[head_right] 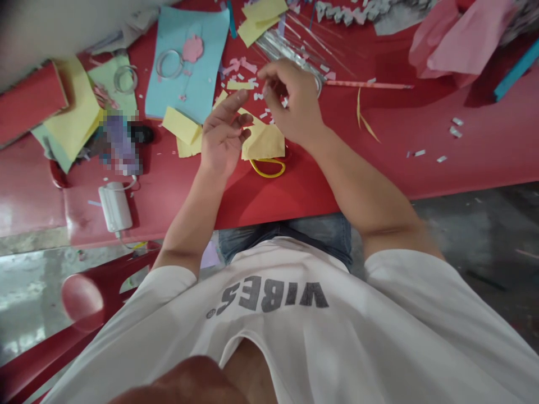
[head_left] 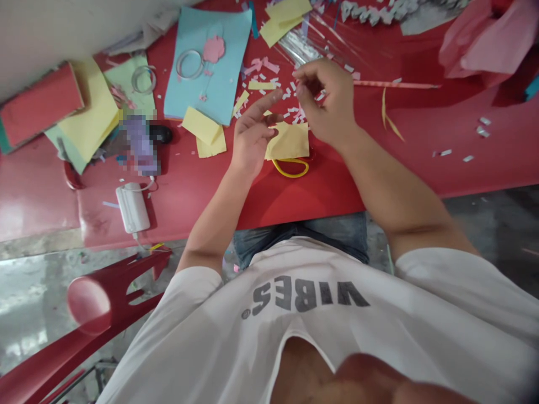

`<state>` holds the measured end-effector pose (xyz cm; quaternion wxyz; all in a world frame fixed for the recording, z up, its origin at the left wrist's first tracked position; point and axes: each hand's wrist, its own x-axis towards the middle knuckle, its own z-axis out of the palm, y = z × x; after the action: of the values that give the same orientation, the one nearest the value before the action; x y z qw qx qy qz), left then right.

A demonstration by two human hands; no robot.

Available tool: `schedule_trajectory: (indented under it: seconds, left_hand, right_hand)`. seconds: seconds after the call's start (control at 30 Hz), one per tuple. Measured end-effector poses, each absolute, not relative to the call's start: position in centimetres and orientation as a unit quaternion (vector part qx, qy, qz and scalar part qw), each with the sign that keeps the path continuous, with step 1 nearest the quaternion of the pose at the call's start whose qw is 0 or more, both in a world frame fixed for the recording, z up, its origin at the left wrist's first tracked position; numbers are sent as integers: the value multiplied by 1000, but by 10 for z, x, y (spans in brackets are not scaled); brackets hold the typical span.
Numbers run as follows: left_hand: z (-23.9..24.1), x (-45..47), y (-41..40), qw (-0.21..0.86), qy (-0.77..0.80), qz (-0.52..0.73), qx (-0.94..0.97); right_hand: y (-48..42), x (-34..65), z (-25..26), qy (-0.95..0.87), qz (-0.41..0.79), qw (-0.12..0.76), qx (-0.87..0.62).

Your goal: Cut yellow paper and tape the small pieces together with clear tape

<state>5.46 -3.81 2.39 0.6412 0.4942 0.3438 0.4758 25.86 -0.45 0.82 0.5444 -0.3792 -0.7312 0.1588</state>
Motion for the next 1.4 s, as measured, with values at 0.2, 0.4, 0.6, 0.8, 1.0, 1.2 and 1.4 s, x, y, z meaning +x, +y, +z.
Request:
schedule_trajectory:
  seconds: [0.2,0.4,0.6,0.8,1.0,1.2,1.4]
  left_hand:
    - [11,55,-33,593,312,486,561]
    - [4,53,-27,507,328,488,630]
    - [-6,57,-23,508,328,493,626]
    - [11,52,-27,595,305,508,543]
    - [15,50,-26,588,342,468,564]
    - [14,53,-32,515,332,491,619]
    - [22,55,-38,525,403,434,611]
  right_hand:
    - [-26,246,24,-757,136,536,-349]
    - [-29,252,31,-766,101,483,-412]
    - [-28,252,27,-768,75,431,-469]
    - [-36,244,26,-743,118,471,-461]
    - [-39,241,31,-724,126,516,-441]
    - [-38,244,31,-740,95,481,-460]
    - [-35,248,26,-758,25,423,-496]
